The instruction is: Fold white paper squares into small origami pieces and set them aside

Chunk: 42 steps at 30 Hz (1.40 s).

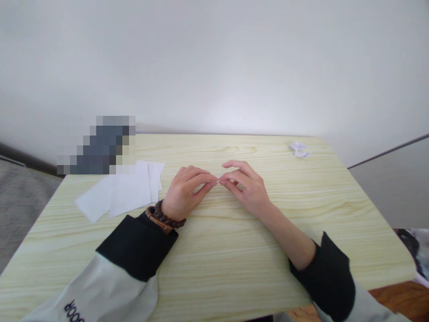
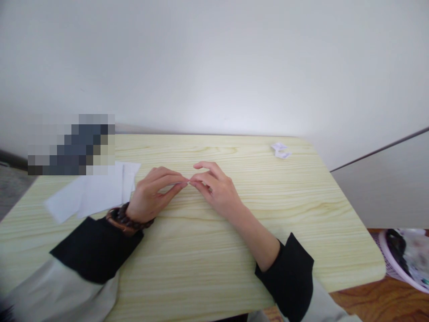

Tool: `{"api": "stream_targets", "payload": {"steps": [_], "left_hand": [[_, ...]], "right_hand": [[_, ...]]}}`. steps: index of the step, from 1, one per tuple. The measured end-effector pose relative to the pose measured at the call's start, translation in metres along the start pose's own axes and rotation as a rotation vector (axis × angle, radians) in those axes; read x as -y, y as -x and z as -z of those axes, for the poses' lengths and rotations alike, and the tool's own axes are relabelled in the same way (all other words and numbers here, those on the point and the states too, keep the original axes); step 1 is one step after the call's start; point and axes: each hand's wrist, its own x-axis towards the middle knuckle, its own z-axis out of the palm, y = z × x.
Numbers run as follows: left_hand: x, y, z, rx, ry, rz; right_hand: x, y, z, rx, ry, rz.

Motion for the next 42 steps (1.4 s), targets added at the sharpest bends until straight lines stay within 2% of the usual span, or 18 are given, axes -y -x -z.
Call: {"api": "stream_targets", "payload": {"steps": [5, 8, 13, 17, 26, 32, 37, 42], "left_hand": [[-0.0006, 0.0, -0.0009, -0.064, 0.034, 0.137], [0.0001, 0.0009, -0.0014, -0.086, 0.031, 0.163], [0.0029, 0.0042, -0.0027, -0.058, -0.01, 0.159], [0.0027, 0.0055, -0.0023, -0.019, -0.012, 0.116], [0.0041, 0.0041, -0.0039, -0.064, -0.01, 0.051], [0.0015, 0.0029, -0.0027, -0.038, -0.016, 0.053], [-0.0009, 0.0027, -0.0015, -0.029, 0.038, 0.079], [-0.0042, 0.0007, 0.0008, -0.054, 0.098, 0.105]], "right_hand": [[-0.0023, -0.0003, 0.0006, -0.052, 0.019, -0.021], [-0.0035, 0.0003, 0.0013, -0.065, 0.012, -0.049], [-0.0015, 0.0, 0.0019, -0.047, -0.009, -0.042], [-0.0008, -0.0015, 0.0008, -0.087, -0.06, -0.112], [-0.0041, 0.0014, -0.0008, -0.019, -0.147, -0.239], [-0.0004, -0.0001, 0.0019, 0.027, -0.122, -0.1], [0.0013, -0.0016, 0.0041, -0.007, -0.038, 0.022], [0.0017, 0.0007, 0.0025, -0.08, -0.021, -0.021]]}}
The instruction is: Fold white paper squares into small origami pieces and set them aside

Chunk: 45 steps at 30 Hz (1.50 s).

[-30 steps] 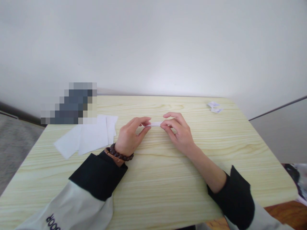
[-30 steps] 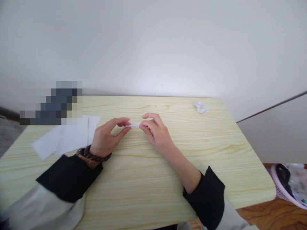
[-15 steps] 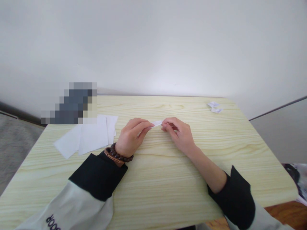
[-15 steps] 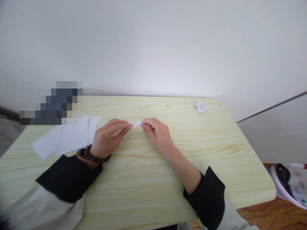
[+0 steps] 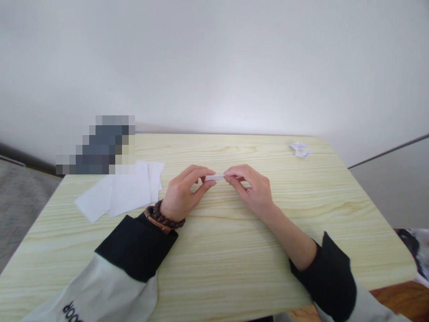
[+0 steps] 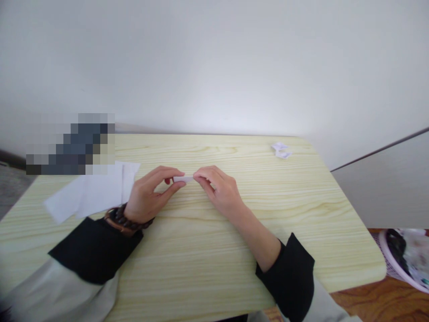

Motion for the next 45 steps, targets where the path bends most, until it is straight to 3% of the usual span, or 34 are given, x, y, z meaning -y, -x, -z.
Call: {"api": "stream_targets", "payload": {"steps": [9, 16, 25, 30, 34, 37, 45], "left_hand": [[-0.0032, -0.0004, 0.0018, 0.097, 0.051, 0.031], [-0.0036, -0.0006, 0.0031, 0.186, 0.176, 0.212], [-0.0033, -0.0014, 0.0039, 0.264, 0.351, 0.324], [-0.0056, -0.0032, 0.0051, 0.341, 0.579, 0.505], [-0.0072, -0.0049, 0.007, 0.416, 0.655, 0.57], [-0.0079, -0.0059, 0.0068, 0.387, 0.631, 0.549], [-0.006, -0.0012, 0.0003, 0.214, 0.37, 0.434]], "right_hand": [[0.0045, 0.0004, -0.004, -0.075, -0.115, -0.163], [0.0021, 0.0003, -0.0044, -0.009, -0.268, -0.318], [0.0069, -0.0001, -0.0018, 0.054, -0.171, -0.044], [0.0029, -0.0005, 0.0011, 0.083, -0.115, 0.157], [0.0014, -0.0002, 0.0027, 0.157, -0.09, 0.201], [0.0041, 0.0008, 0.0025, 0.177, -0.122, 0.126], [0.0065, 0.0026, 0.0004, 0.218, -0.344, -0.321]]}}
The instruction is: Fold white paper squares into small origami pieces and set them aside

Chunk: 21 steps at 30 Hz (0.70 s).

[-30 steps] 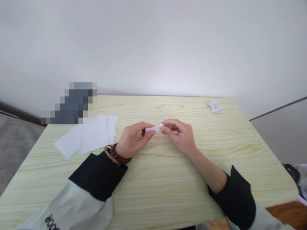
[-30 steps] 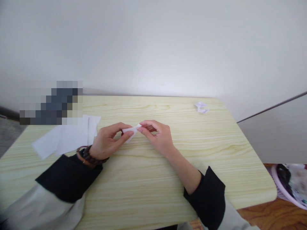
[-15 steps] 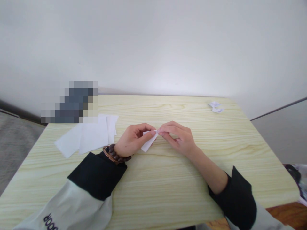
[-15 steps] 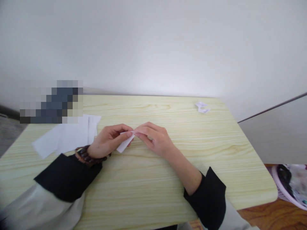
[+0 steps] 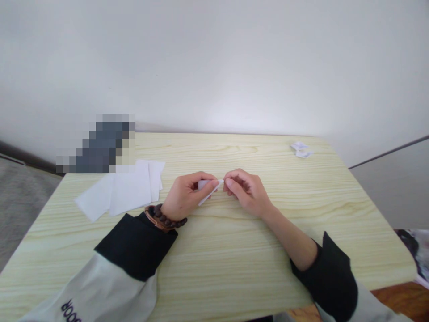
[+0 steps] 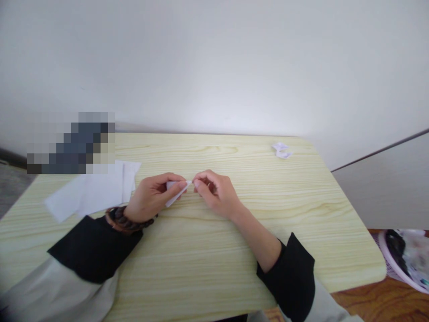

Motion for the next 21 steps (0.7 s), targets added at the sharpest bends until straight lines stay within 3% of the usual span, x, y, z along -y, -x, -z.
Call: {"api": "stream_targets", "payload": {"steps": [10, 16, 21], "left_hand": [[-0.0002, 0.002, -0.0003, -0.042, -0.262, -0.294], [-0.0041, 0.0038, -0.0021, -0.036, -0.24, -0.316], [-0.003, 0.0021, -0.0001, 0.007, -0.2, -0.236]], "right_hand": [[-0.0011, -0.0028, 0.0018, 0.123, -0.078, -0.086], [-0.0029, -0.0015, 0.0014, 0.151, 0.001, -0.059], [-0.0016, -0.0008, 0.0022, 0.156, 0.102, -0.009]]}}
